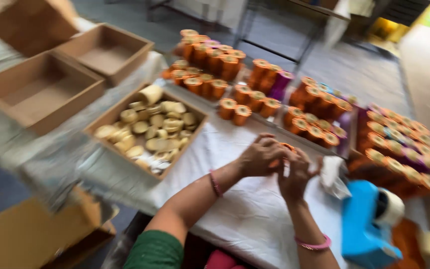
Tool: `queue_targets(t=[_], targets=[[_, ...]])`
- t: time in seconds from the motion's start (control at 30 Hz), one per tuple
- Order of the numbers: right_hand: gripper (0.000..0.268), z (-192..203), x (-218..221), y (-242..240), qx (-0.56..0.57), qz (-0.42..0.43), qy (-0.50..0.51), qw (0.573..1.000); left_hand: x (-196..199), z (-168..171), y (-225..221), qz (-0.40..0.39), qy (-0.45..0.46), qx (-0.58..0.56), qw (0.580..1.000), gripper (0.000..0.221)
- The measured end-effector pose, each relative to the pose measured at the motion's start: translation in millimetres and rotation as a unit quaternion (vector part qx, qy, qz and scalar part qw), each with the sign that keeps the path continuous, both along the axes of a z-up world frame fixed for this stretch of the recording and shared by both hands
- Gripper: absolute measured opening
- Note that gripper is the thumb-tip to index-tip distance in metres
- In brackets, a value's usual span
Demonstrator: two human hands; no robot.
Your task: Wiping cylindrical components clean and wrapping them in decorative foil.
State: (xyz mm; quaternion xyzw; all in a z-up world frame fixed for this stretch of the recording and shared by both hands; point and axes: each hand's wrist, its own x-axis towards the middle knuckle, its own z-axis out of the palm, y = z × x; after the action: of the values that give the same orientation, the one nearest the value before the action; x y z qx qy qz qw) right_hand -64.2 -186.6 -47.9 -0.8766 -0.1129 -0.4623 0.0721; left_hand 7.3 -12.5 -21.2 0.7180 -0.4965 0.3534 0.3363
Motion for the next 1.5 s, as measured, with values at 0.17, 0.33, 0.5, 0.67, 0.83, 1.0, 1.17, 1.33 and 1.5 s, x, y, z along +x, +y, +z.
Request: queue_targets(t=[0.17,0.33,0.5,0.67,0.83,1.0,1.17,1.33,1.5], targets=[[0.028,24.2,-10.0,17.1,0.014,0.031,-0.013,0.999,-20.8,26.0,29.6,0.075,-0.084,0.086,0.99,0.037],[0.02,21.7,-6.3,11.9,0.021,0.022,-0.003,1.0,-30.4,53.1,105.7,0.145,-0.144,0.154,0.967,0.044],[0.026,11.3,-2.2,10.0,0.014,0.009,0.001,1.0,-19.2,80.2,225.2,0.345,-0.126,0.157,0.917,0.022],[0.028,8.3,-1.8,6.8,0.021,0.015,0.006,1.0,-7.5,75.8,325.6,0.471,0.132,0.31,0.815,0.018],[0.027,6.7,-1.3,9.1,0.022,0.016,0.017,0.999,-42.4,109.7,338.5,0.547,0.293,0.381,0.685,0.041],[0.032,7.5,-2.8,9.1,0.037,0.027,0.018,0.999,-39.2,96.7,338.8,0.396,0.449,0.374,0.708,0.033],[0.033,16.4,-5.5,13.8,0.04,0.03,0.022,0.999,-19.0,62.8,341.1,0.439,0.361,0.346,0.746,0.036],[0.033,18.0,-6.3,13.2,0.035,0.03,0.024,0.999,12.5,27.6,345.6,0.499,0.208,0.362,0.76,0.014],[0.034,14.0,-3.4,9.9,0.032,0.038,0.018,0.999,14.6,43.7,343.2,0.517,0.052,0.193,0.832,0.04]])
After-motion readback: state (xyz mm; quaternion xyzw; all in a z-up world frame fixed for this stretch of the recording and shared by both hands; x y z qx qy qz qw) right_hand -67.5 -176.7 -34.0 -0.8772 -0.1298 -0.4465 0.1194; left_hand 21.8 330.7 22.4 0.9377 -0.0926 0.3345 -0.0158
